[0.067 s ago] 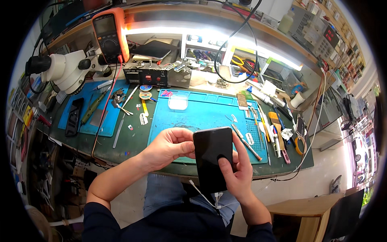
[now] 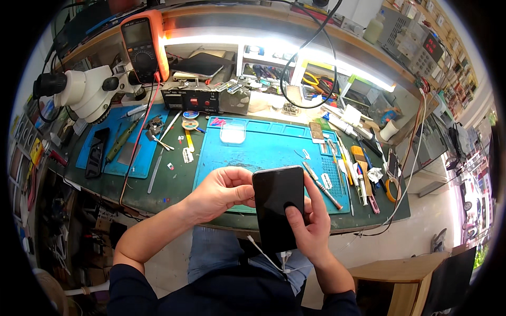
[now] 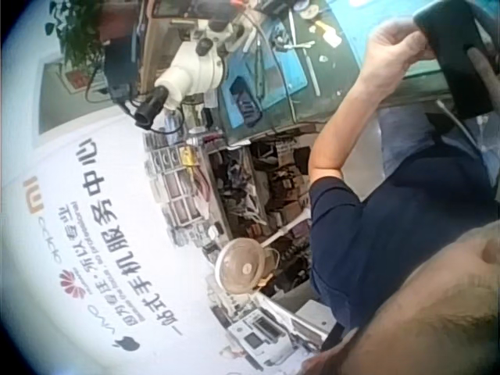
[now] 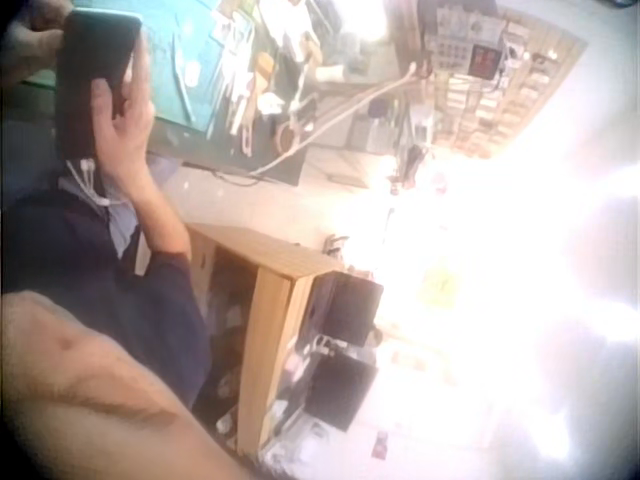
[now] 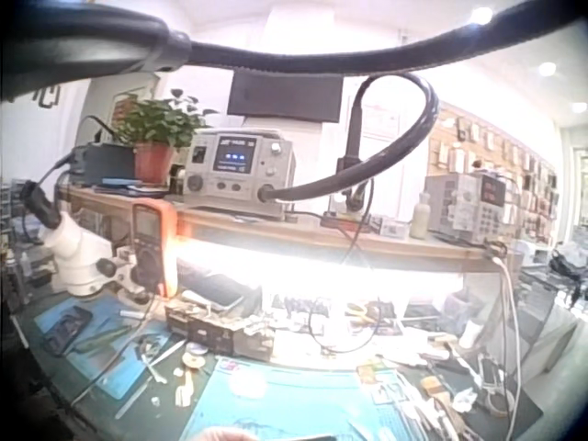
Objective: The person disassembles a Vivo smartphone, removes the back cover, and detaches internal components. They use a screwdriver to remove screws and a spudger to disconnect cables. The person then reassembles the phone, reconnects the battery and screen, and secures the back cover.
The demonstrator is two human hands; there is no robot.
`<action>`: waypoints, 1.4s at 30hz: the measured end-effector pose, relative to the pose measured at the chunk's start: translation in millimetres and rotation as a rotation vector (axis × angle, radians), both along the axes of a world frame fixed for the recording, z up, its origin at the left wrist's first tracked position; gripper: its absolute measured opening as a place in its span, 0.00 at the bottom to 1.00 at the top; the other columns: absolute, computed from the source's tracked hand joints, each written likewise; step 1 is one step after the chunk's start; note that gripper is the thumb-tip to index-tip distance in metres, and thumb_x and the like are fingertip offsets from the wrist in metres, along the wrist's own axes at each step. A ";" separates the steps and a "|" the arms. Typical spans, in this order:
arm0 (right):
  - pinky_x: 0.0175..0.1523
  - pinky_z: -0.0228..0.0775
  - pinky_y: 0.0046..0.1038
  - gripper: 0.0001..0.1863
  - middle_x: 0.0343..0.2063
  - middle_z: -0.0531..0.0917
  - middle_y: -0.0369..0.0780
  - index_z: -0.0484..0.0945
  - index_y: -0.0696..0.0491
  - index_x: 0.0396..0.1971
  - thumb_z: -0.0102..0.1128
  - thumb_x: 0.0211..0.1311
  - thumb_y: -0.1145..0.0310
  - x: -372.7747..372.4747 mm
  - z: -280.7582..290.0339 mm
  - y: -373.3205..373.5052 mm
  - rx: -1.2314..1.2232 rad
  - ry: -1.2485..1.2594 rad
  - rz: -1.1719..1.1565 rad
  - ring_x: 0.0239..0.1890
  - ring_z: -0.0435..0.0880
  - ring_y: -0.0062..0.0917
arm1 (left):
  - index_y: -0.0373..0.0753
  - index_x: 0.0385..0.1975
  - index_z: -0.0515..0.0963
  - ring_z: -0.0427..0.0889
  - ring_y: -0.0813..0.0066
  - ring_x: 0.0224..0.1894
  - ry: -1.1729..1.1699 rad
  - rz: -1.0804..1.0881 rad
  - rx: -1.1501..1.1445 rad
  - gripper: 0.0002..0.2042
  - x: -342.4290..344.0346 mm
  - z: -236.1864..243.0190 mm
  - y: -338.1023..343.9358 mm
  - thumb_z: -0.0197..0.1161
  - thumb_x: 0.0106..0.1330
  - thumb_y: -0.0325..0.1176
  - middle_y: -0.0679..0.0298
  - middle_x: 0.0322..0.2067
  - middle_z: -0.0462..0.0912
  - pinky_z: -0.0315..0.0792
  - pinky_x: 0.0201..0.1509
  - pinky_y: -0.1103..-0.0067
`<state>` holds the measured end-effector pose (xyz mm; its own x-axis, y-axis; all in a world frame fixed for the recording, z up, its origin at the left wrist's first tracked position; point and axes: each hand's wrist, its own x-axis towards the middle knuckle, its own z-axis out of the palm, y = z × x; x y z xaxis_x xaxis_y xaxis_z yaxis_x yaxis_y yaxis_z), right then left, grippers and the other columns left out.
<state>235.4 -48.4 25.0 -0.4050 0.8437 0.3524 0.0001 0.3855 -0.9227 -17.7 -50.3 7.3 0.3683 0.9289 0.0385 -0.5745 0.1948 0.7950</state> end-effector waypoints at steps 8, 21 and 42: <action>0.47 0.76 0.20 0.35 0.40 0.88 0.41 0.57 0.60 0.77 0.60 0.74 0.75 -3.2 -6.3 0.1 -0.104 0.169 0.057 0.39 0.86 0.18 | 0.33 0.64 0.74 0.84 0.75 0.53 0.096 -0.040 0.133 0.22 8.4 27.2 -11.4 0.68 0.73 0.26 0.59 0.51 0.85 0.78 0.59 0.77; 0.34 0.75 0.30 0.15 0.32 0.87 0.44 0.85 0.58 0.46 0.75 0.60 0.72 9.5 -7.1 -5.6 0.422 -0.213 -0.081 0.28 0.84 0.32 | 0.29 0.60 0.79 0.85 0.78 0.49 0.446 0.217 0.342 0.15 3.7 29.8 -27.5 0.58 0.80 0.30 0.58 0.49 0.87 0.83 0.51 0.80; 0.32 0.72 0.45 0.16 0.16 0.75 0.51 0.74 0.57 0.33 0.54 0.78 0.59 24.9 -21.4 -20.5 0.281 -0.385 -0.027 0.26 0.81 0.50 | 0.28 0.60 0.76 0.85 0.66 0.52 0.562 0.312 0.160 0.21 -29.4 -4.1 11.4 0.64 0.76 0.38 0.49 0.52 0.85 0.78 0.60 0.71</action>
<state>260.3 -68.9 3.6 -0.5302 0.7491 0.3972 0.3347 0.6153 -0.7137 -47.2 -38.9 3.2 0.0875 0.9940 0.0652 -0.0744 -0.0588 0.9955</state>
